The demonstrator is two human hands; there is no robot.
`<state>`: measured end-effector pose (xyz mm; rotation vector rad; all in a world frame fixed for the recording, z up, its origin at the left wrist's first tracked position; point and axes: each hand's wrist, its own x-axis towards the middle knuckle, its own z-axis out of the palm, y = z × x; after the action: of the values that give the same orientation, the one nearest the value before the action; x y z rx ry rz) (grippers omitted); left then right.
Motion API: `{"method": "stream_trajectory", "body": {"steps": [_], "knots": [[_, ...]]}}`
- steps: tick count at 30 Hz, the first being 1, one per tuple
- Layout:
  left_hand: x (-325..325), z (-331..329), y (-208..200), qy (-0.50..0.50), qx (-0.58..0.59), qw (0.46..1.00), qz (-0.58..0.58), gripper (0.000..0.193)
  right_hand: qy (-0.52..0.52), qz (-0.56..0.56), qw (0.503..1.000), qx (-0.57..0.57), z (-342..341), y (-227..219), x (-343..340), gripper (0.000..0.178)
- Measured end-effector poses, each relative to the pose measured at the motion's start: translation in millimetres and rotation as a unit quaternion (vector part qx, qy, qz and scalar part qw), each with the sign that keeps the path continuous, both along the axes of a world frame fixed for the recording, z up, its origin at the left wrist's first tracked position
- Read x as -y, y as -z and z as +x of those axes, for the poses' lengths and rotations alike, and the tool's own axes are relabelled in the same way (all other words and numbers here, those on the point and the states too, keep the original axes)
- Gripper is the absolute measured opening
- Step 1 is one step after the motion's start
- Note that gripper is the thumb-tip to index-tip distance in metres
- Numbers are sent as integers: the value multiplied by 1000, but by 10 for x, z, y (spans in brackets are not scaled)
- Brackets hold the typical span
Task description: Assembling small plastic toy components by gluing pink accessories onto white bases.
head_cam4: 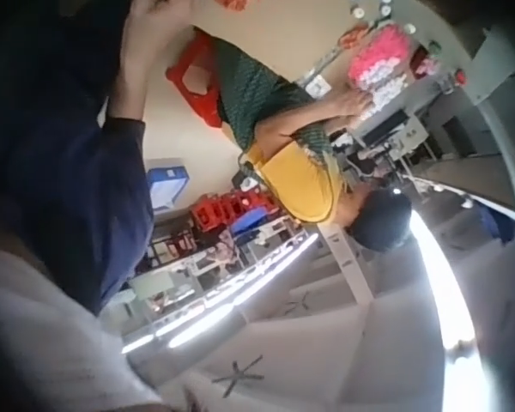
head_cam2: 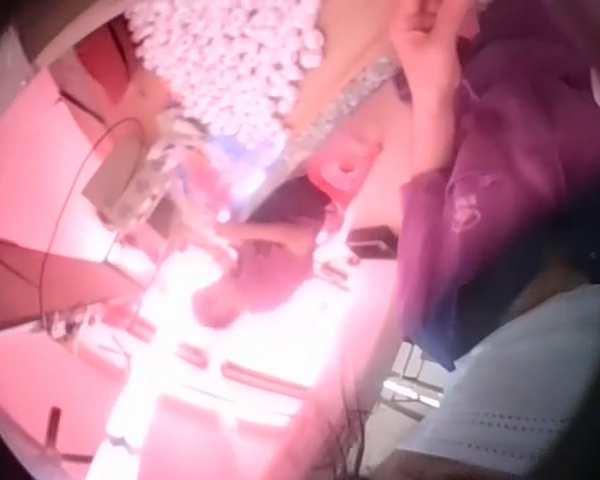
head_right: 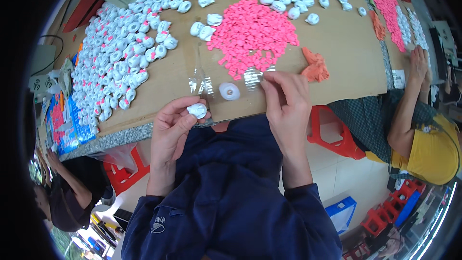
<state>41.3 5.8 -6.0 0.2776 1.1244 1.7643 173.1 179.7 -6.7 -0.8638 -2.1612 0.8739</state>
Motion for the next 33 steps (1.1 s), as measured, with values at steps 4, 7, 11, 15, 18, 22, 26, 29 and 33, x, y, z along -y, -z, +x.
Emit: {"method": "stream_trajectory", "body": {"steps": [4, 7, 11, 15, 18, 22, 26, 29, 33], "knots": [[-38, 60, -14, 17, 4, 1000, -12, 29, 22, 44, 998, 38, -76, -28, -127, 9], [-58, 72, 3, 32, -2, 999, -10, 29, 4, 61, 996, 64, -79, -48, -154, 9], [-63, 87, 8, 38, -1, 999, -12, 28, -27, 66, 994, 78, -22, -110, -136, 10], [-62, 105, 14, 39, -5, 999, -12, 28, -25, 27, 997, 72, -31, -150, -82, 11], [-63, 117, 11, 38, -4, 999, -13, 28, -50, 11, 996, 77, -56, -108, -73, 12], [-93, 158, 13, 16, -6, 1000, -4, 30, -67, -11, 997, 48, -6, -113, -27, 12], [-124, 178, 48, -4, -36, 999, 38, 26, -117, -71, 990, -28, 73, -248, 163, 12], [-145, 212, 24, -13, -44, 999, 30, 27, -146, -38, 988, -37, 47, -264, 306, 13], [-172, 278, 25, -27, -86, 996, 20, 27, -150, -21, 988, -30, 12, -284, 406, 15]]}}
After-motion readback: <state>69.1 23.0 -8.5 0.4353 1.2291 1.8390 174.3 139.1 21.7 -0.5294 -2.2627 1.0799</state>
